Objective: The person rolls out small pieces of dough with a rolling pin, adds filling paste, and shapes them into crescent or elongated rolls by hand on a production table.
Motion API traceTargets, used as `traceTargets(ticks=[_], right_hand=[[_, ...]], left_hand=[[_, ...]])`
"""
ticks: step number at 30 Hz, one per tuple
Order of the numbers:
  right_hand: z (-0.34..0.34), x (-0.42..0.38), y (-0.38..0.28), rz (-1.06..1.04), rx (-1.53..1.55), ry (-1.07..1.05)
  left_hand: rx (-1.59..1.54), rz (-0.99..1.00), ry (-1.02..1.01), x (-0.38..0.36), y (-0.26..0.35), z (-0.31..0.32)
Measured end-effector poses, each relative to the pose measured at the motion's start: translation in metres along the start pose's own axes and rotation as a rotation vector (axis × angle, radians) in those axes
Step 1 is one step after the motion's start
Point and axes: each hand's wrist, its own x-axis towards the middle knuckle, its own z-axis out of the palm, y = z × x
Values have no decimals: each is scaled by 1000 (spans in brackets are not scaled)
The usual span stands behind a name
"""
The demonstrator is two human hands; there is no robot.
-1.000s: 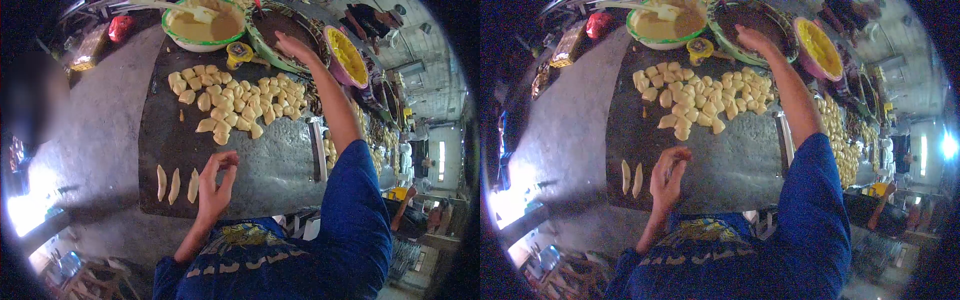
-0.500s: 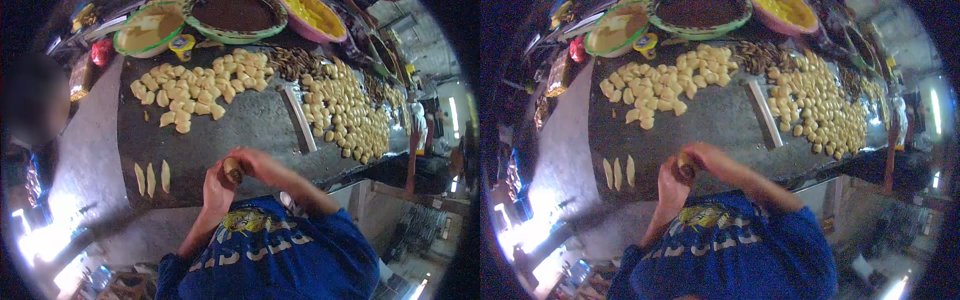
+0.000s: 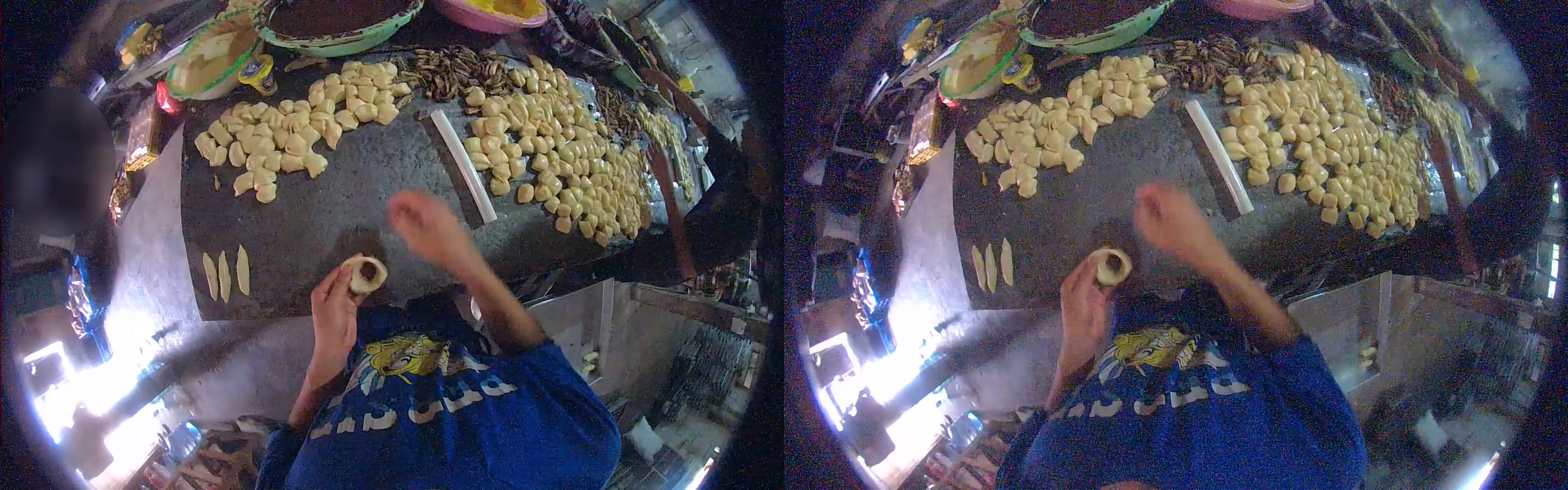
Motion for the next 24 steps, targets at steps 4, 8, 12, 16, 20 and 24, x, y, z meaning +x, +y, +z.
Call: traceTargets(ticks=[4,8,12,16,20,24], right_hand=[[-35,114,38,-36,-758,360],[-32,172,62,134,-1252,267],[-35,189,56,145,-967,103],[-24,131,-11,-115,-143,44],[9,59,-80,-118,279,-116],[30,39,-82,-445,25,-44]], left_hand=[[-331,-207,37,28,14,1],[-328,-160,-7,45,29,-2],[-420,-203,59,57,44,-15],[-472,-248,107,68,50,-31],[-384,-260,101,69,65,-33],[-441,-254,-15,68,62,-34]])
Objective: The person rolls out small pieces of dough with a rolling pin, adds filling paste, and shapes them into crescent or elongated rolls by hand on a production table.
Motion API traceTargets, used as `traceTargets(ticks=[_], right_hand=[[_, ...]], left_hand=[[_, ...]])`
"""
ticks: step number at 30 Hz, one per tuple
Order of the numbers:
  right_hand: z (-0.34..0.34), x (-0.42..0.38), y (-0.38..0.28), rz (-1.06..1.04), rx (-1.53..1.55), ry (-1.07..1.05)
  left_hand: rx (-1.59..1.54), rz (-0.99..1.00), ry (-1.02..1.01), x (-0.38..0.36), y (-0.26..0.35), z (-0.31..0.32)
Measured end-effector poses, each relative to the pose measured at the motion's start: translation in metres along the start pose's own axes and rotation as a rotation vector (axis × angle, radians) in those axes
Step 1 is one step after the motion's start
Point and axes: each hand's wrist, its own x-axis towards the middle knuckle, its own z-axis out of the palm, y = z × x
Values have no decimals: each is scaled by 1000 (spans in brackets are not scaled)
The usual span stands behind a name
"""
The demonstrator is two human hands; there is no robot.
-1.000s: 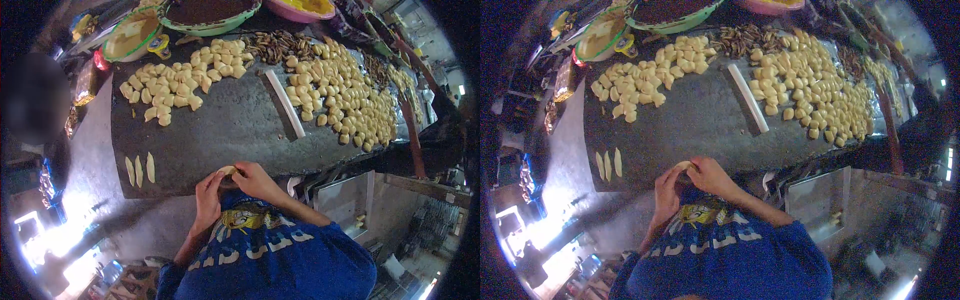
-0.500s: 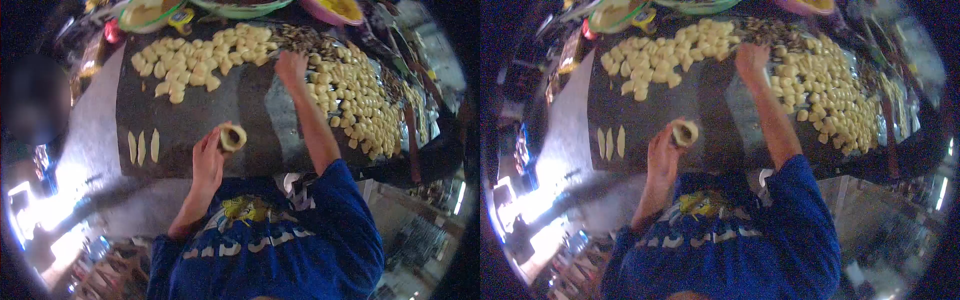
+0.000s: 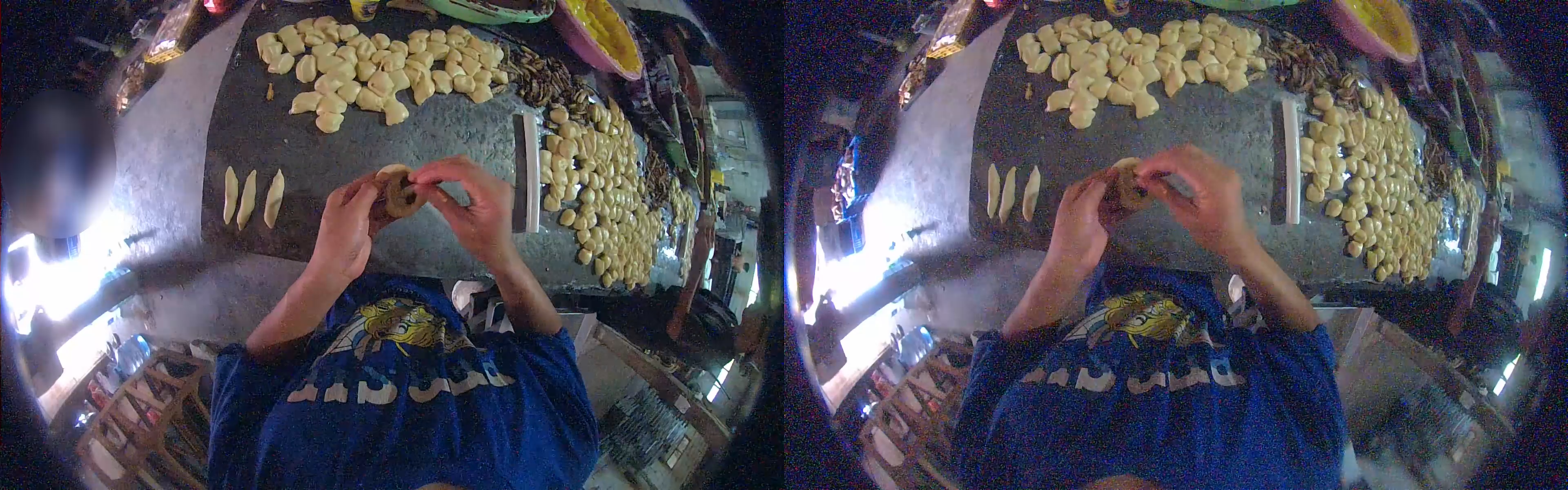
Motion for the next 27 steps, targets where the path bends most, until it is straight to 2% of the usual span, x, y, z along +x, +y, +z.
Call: traceTargets(ticks=[2,5,8,11,14,17,20,22,23,24,26,27], right_hand=[[5,-9,5,-191,-122,-10],[-2,-25,4,-266,-240,-31],[-20,-44,-14,-302,-296,4],[-33,-70,-20,-463,-387,-89],[-30,-106,-6,-356,-338,-32],[-48,-123,-14,-537,-320,-10],[-52,-143,-40,-54,-37,111],[-51,-166,-33,252,297,38],[-50,-177,-30,403,465,-1],[-49,-185,-29,475,516,10],[-46,-196,-28,615,612,22],[-45,-201,-27,569,620,42]], left_hand=[[17,-23,-11,-7,3,6],[57,44,-70,-23,1,16],[137,45,-5,-38,-10,20],[157,-24,-34,-51,-21,24],[281,-20,-123,-62,-42,29],[679,214,-178,-84,-60,45],[705,208,-217,-100,-86,42],[532,396,-349,-120,-100,52],[549,382,-349,-124,-105,54],[565,368,-348,-129,-110,56],[804,140,-207,-127,-114,51],[765,132,-202,-125,-118,47]])
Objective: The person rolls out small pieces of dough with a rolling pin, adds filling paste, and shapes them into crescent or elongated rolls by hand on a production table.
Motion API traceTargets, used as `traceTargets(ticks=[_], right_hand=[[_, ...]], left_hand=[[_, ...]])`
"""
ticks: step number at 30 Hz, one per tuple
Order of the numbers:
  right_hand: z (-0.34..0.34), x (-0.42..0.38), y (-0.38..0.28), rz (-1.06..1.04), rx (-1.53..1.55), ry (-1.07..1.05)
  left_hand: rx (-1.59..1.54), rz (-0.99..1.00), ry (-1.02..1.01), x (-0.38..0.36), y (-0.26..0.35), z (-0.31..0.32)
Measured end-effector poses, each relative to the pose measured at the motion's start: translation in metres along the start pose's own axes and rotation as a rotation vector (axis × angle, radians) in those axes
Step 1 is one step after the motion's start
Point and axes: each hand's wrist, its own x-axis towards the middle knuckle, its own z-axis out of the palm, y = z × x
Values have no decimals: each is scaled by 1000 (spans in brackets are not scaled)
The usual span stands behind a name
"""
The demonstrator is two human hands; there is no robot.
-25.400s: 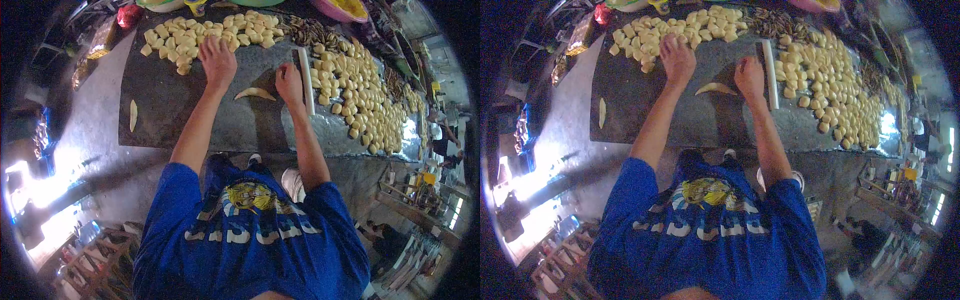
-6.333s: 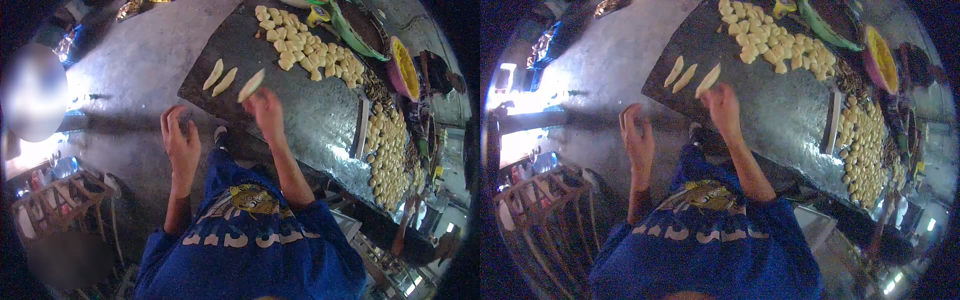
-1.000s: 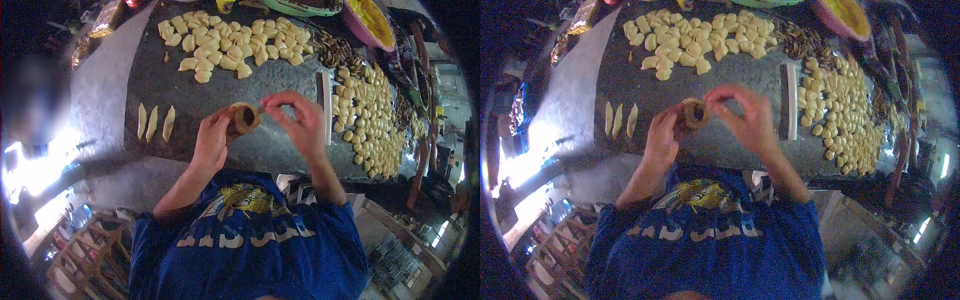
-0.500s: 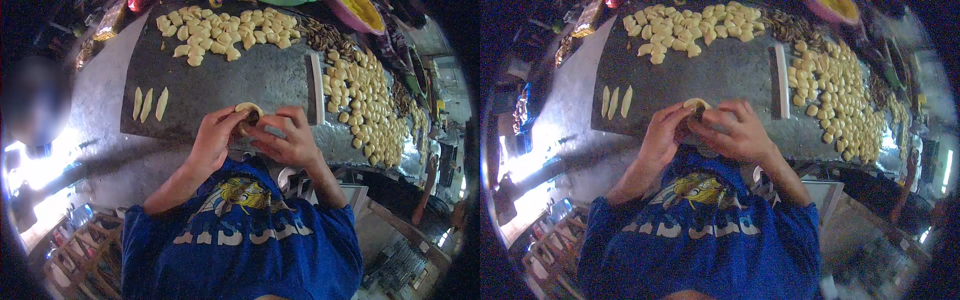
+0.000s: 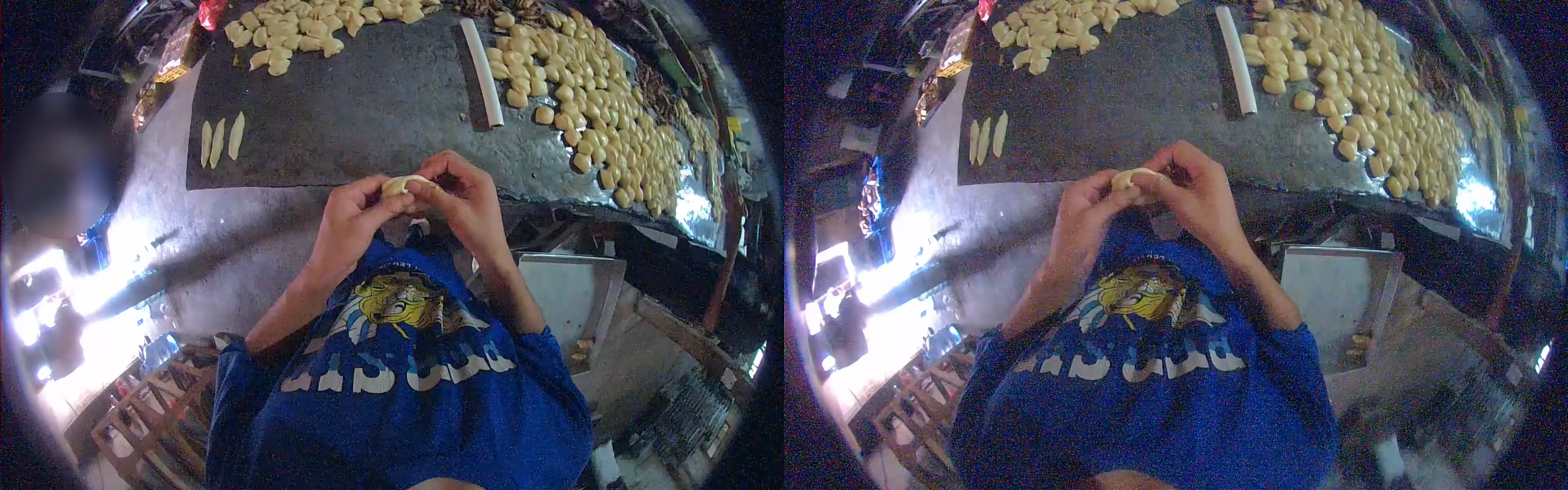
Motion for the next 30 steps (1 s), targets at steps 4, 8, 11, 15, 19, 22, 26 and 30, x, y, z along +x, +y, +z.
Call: traceTargets(ticks=[4,8,11,15,19,22,26,30], right_hand=[[0,-3,2,-103,58,-16],[0,12,2,70,8,-6],[12,33,2,29,107,94],[23,59,8,136,73,183],[31,82,36,140,31,329],[36,92,65,133,-339,401],[35,97,84,-330,-985,405],[31,87,72,-364,-1003,392]], left_hand=[[-143,17,15,10,-13,-8],[-219,-269,-100,24,5,-34],[-508,-216,-226,41,-4,-60],[-248,-173,-113,66,-12,-92],[337,93,166,86,-32,-96],[772,480,280,100,-59,-105],[1015,624,369,105,-78,-106],[1109,563,384,92,-69,-99]])
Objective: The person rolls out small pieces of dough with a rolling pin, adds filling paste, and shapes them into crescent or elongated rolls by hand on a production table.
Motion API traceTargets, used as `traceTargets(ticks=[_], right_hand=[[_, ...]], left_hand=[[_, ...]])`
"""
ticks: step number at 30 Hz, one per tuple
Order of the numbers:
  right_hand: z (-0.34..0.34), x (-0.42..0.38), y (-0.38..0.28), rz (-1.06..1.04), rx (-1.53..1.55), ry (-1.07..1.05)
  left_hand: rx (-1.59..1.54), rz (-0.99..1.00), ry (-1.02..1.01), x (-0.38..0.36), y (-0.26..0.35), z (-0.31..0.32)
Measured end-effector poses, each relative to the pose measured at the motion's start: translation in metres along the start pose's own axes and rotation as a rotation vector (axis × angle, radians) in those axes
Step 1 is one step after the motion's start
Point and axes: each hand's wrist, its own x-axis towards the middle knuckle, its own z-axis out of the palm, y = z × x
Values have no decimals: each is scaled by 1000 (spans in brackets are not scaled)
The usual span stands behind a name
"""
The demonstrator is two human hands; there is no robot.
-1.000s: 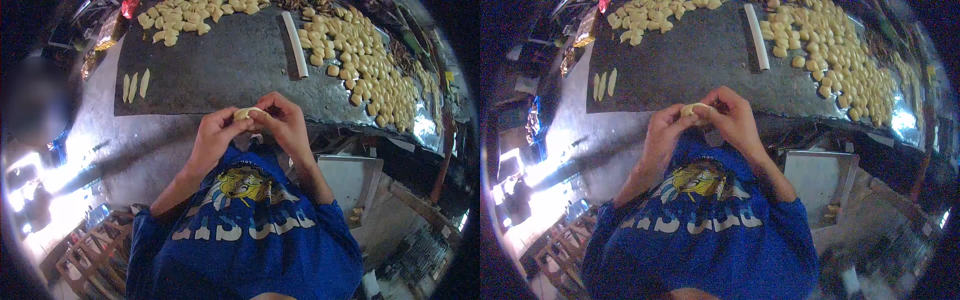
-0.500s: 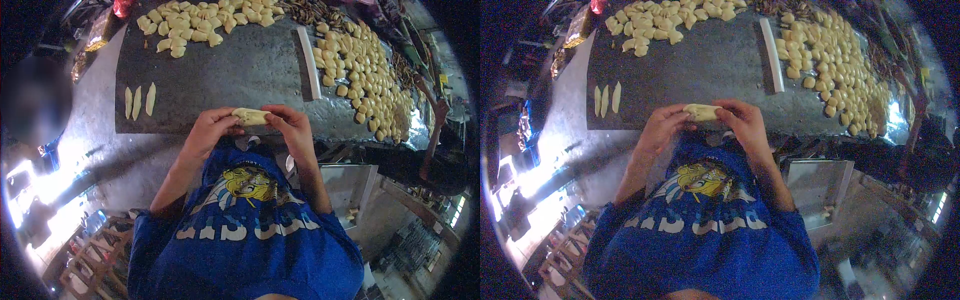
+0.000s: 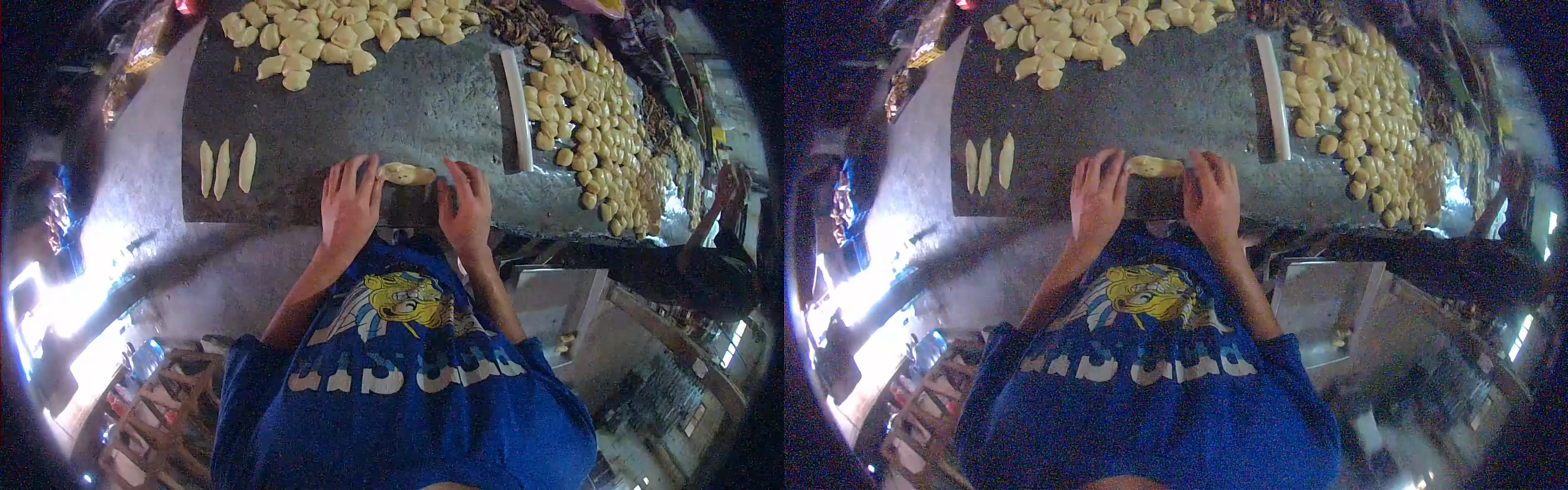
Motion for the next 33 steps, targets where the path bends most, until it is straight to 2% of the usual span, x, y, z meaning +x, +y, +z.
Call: traceTargets(ticks=[2,5,8,10,13,16,19,20,22,23,25,28,31,33], right_hand=[[-6,-3,-1,-153,-23,-43],[-9,-11,9,-232,-155,-77],[-36,7,21,-221,-294,163],[-42,29,35,-2,-637,310],[-32,60,73,250,-650,164],[-26,78,93,379,-489,31],[-48,56,82,184,-231,-35],[-57,46,69,56,-173,-79],[-70,24,39,-187,-56,-174],[-69,22,27,-263,-98,-195],[-61,17,7,-409,-181,-241],[-34,21,6,-455,-181,-281],[-22,26,11,-436,-235,-336],[-16,23,12,-404,-234,-377]], left_hand=[[44,19,42,-7,9,-4],[31,42,-109,-25,19,-3],[89,-37,-77,-38,22,7],[107,-64,-47,-42,23,11],[124,-74,-26,-45,25,14],[132,-50,-48,-47,24,16],[100,-59,-16,-49,23,11],[82,-71,9,-49,23,7],[93,-12,166,-50,28,-11],[97,18,239,-49,29,-19],[142,57,155,-46,23,-24],[243,72,-59,-28,10,-23],[323,121,-159,-17,-13,-11],[254,130,-187,-13,-22,-6]])
